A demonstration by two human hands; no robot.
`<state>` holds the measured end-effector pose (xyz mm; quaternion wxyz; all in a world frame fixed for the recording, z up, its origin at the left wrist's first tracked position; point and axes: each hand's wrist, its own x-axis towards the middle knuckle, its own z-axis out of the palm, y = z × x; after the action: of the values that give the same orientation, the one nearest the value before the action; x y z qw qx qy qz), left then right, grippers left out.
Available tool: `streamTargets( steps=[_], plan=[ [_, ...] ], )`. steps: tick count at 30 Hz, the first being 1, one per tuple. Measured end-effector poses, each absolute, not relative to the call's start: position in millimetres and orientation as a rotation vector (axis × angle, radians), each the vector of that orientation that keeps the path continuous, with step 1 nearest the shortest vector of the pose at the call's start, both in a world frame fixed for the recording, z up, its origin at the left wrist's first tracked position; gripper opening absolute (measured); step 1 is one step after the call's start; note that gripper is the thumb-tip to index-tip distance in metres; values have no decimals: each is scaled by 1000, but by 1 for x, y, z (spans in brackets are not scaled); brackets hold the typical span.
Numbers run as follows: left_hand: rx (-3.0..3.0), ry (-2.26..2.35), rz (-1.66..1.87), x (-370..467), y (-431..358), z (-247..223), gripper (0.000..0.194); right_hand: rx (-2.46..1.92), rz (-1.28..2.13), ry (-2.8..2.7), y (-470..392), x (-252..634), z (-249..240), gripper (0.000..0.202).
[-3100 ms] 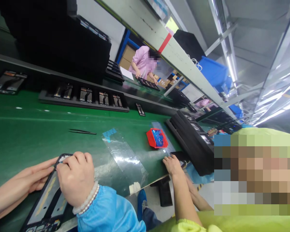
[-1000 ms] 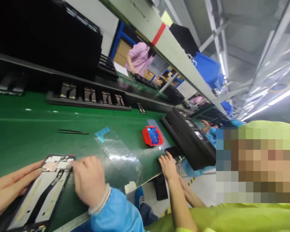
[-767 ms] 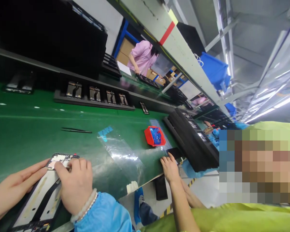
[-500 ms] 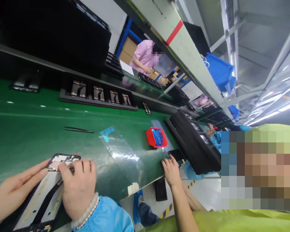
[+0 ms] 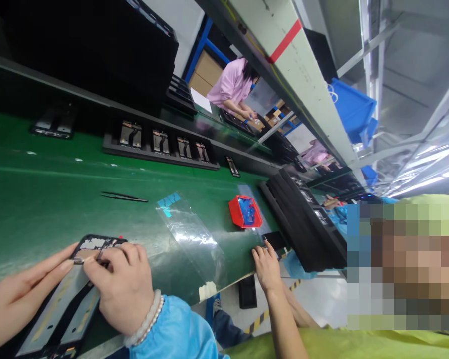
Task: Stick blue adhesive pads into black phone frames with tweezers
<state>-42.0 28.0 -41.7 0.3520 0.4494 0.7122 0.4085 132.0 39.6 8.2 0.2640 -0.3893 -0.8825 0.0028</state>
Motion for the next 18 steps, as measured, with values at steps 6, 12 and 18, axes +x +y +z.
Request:
streamTargets(
  steps=[6,12,18],
  plan=[
    [991,1744,1018,-46,26,-43,66,-1076,119,-2313,39,128,8,26],
    [983,1729,1001,-47,26,-40,61,-1051,75,-2430,47,131,3,29],
    [920,1729,1046,-46,26,-37,60,-1107,60,-2217,47,137,11,30]
  ],
)
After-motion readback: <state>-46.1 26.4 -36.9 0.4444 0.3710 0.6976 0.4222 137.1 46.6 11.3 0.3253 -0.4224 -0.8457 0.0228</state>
